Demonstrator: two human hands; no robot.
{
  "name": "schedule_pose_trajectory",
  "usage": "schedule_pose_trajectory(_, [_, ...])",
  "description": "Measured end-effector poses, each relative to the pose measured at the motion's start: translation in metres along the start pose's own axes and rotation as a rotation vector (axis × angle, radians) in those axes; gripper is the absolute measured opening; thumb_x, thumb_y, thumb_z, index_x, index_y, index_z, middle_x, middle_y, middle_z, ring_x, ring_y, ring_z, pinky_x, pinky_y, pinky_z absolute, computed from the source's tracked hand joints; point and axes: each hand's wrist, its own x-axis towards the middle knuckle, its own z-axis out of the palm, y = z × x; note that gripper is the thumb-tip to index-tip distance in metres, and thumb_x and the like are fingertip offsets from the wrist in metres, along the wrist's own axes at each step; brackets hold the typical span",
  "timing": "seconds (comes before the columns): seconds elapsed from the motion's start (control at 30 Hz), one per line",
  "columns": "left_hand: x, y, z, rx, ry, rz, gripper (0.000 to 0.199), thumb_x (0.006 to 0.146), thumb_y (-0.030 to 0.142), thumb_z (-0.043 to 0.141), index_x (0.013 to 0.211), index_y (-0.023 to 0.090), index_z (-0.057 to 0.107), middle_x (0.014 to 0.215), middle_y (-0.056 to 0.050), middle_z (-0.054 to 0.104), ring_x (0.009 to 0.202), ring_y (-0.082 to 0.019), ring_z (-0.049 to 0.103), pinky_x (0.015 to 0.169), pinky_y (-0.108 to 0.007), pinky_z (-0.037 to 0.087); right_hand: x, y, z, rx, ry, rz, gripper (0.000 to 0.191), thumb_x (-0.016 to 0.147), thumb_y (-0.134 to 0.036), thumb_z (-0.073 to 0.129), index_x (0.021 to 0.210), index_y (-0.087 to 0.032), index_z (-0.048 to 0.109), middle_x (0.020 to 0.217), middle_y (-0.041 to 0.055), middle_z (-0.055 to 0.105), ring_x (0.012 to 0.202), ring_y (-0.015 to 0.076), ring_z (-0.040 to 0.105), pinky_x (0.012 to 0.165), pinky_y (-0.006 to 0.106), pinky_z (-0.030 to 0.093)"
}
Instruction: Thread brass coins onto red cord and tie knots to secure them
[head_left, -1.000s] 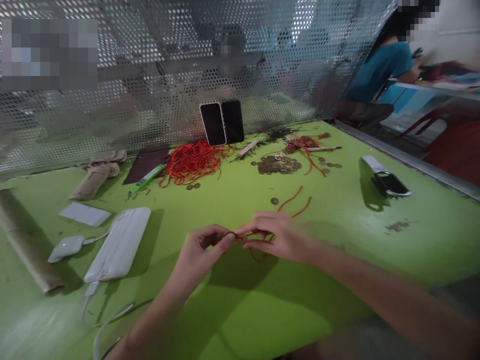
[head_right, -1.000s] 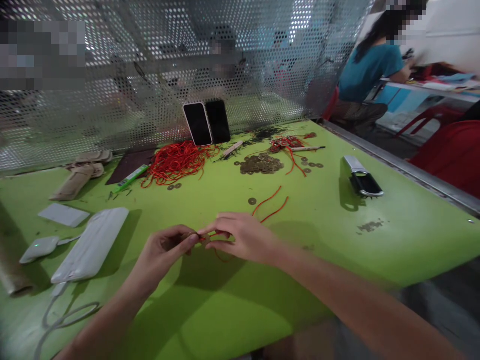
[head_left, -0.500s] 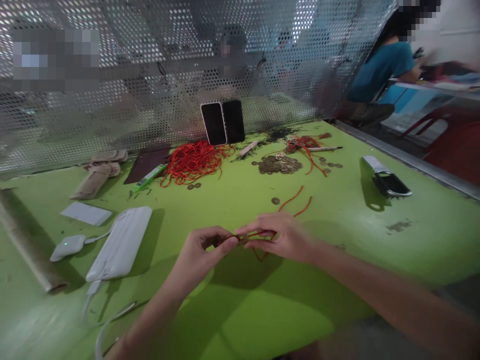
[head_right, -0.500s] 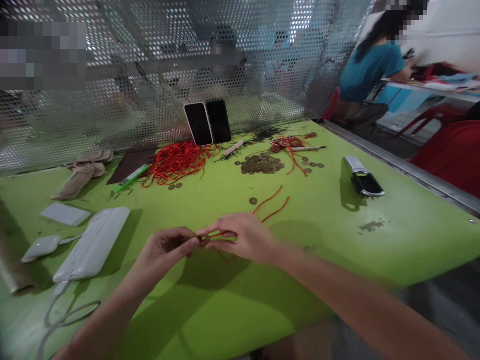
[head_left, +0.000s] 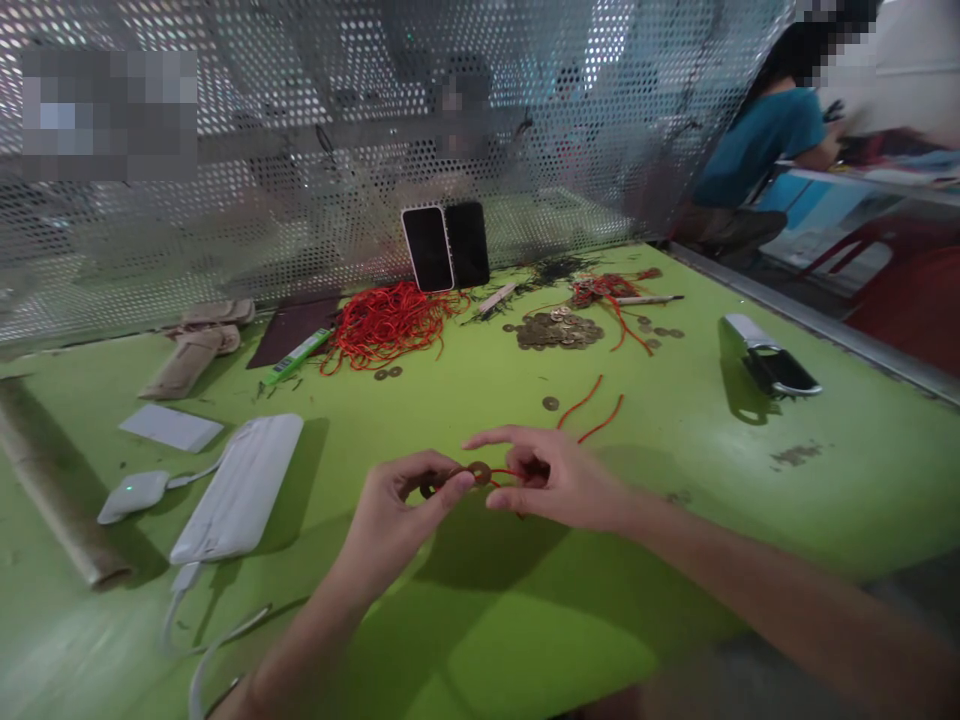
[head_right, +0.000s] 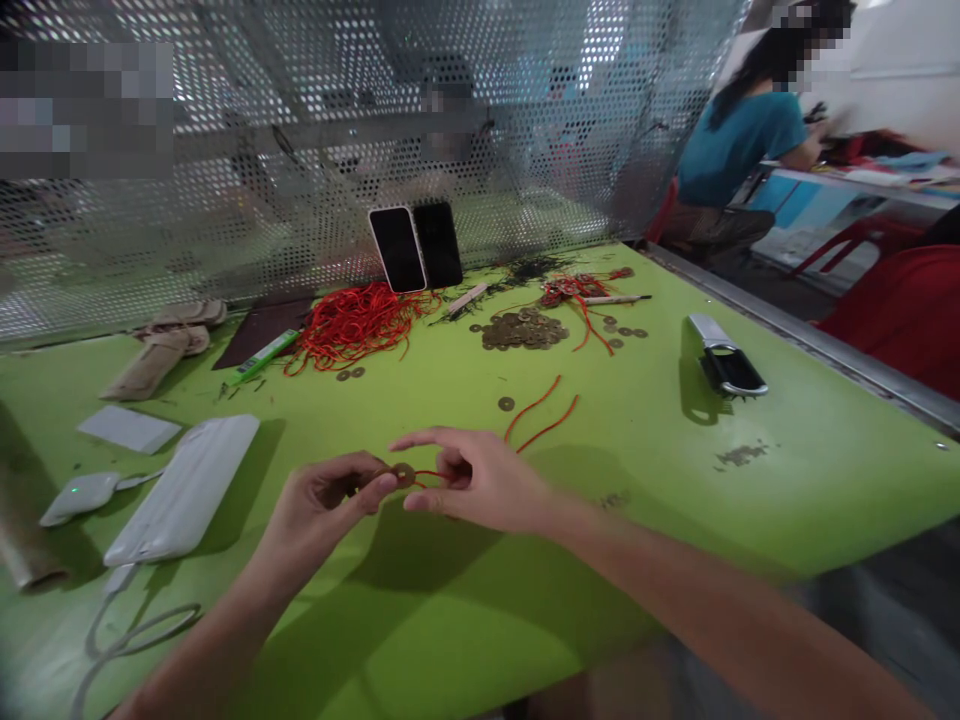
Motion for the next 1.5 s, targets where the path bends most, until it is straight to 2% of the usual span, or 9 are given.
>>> schedule_pose_trajectory(0.1, [0.000, -0.001, -0.002, -0.045, 0.091, 0.020, 0.014, 0.074, 0.031, 0.065, 0.077, 0.017, 0.069, 0.070, -0.002, 0.068, 0.060, -0.012, 0.056, 0.051, -0.020, 0.041, 0.001, -0.003, -0.002, 0.329, -0.272, 0.176, 0.055, 0.087, -0.045, 0.048, 0.135, -0.024, 0.034, 0.076, 0.0010, 0.063, 0.039, 0.0031, 0.042, 0.037, 0.016, 0.025])
schedule_pose_trajectory(0.2, [-0.001, 0.000, -0.003, -0.078, 0.126, 0.041, 0.013, 0.073, 0.029, 0.066, 0.073, 0.017, 0.068, 0.065, -0.001, 0.065, 0.056, -0.011, 0.053, 0.049, -0.020, 0.039, 0.002, 0.002, -0.003, 0.442, -0.280, 0.235, 0.043, 0.092, -0.046, 0.037, 0.126, -0.023, 0.047, 0.106, 0.0109, 0.063, 0.048, 0.0045, 0.056, 0.037, 0.016, 0.030])
schedule_pose_trajectory(0.37, [-0.006, 0.002, -0.002, -0.130, 0.000, 0.070, 0.009, 0.074, 0.025, 0.066, 0.071, 0.016, 0.069, 0.069, -0.004, 0.066, 0.059, -0.011, 0.054, 0.051, -0.020, 0.041, 0.014, 0.021, -0.024, 0.494, 0.036, 0.141, 0.033, 0.092, -0.041, 0.039, 0.112, -0.025, 0.060, 0.125, 0.0060, 0.055, 0.097, 0.0145, 0.061, 0.073, 0.025, 0.050])
schedule_pose_trajectory(0.67, [-0.014, 0.010, -0.003, -0.197, -0.259, 0.143, 0.008, 0.077, 0.019, 0.063, 0.072, 0.018, 0.069, 0.070, -0.006, 0.068, 0.066, -0.016, 0.060, 0.059, -0.026, 0.044, 0.012, 0.040, -0.119, 0.621, 0.773, 0.054, 0.017, 0.083, -0.024, 0.050, 0.092, -0.024, 0.065, 0.103, 0.0010, 0.067, 0.092, 0.0116, 0.063, 0.074, 0.022, 0.051])
schedule_pose_trajectory(0.87, [-0.013, 0.010, 0.002, -0.172, -0.282, 0.142, 0.008, 0.077, 0.021, 0.063, 0.073, 0.018, 0.069, 0.071, -0.006, 0.068, 0.066, -0.016, 0.059, 0.059, -0.026, 0.044, 0.011, 0.048, -0.134, 0.602, 1.017, -0.052, 0.008, 0.075, -0.019, 0.058, 0.081, -0.022, 0.061, 0.078, -0.0017, 0.065, 0.073, 0.0085, 0.063, 0.071, 0.020, 0.050])
schedule_pose_trajectory(0.97, [-0.011, 0.006, 0.004, -0.134, -0.206, 0.092, 0.010, 0.077, 0.024, 0.064, 0.073, 0.017, 0.069, 0.071, -0.005, 0.068, 0.065, -0.015, 0.058, 0.058, -0.024, 0.043, 0.012, 0.039, -0.116, 0.411, 0.883, -0.143, 0.025, 0.076, -0.026, 0.062, 0.100, -0.026, 0.056, 0.078, -0.0030, 0.064, 0.068, 0.0093, 0.062, 0.068, 0.023, 0.050])
schedule_pose_trajectory(1.07, [-0.009, 0.000, 0.007, -0.122, -0.116, 0.028, 0.014, 0.076, 0.029, 0.064, 0.074, 0.016, 0.069, 0.071, -0.005, 0.067, 0.061, -0.013, 0.056, 0.053, -0.022, 0.041, 0.010, 0.024, -0.084, 0.180, 0.524, -0.184, 0.048, 0.080, -0.029, 0.061, 0.124, -0.028, 0.040, 0.082, -0.0011, 0.067, 0.061, 0.0101, 0.060, 0.063, 0.026, 0.051])
schedule_pose_trajectory(1.23, [-0.006, -0.005, 0.009, -0.118, -0.010, -0.013, 0.018, 0.074, 0.032, 0.065, 0.070, 0.015, 0.067, 0.062, -0.001, 0.061, 0.054, -0.010, 0.049, 0.047, -0.019, 0.037, 0.008, 0.011, -0.033, -0.137, 0.057, -0.223, 0.018, 0.085, -0.027, 0.055, 0.098, -0.016, 0.060, 0.088, 0.0058, 0.069, 0.073, 0.0124, 0.063, 0.066, 0.025, 0.050])
schedule_pose_trajectory(1.5, [-0.004, -0.003, 0.014, -0.106, -0.029, -0.044, 0.018, 0.074, 0.033, 0.065, 0.068, 0.015, 0.066, 0.058, 0.000, 0.058, 0.052, -0.009, 0.047, 0.046, -0.018, 0.036, 0.007, 0.010, -0.012, -0.389, 0.081, -0.416, 0.011, 0.082, -0.022, 0.060, 0.088, -0.019, 0.068, 0.081, 0.0033, 0.070, 0.072, 0.0126, 0.063, 0.066, 0.023, 0.046])
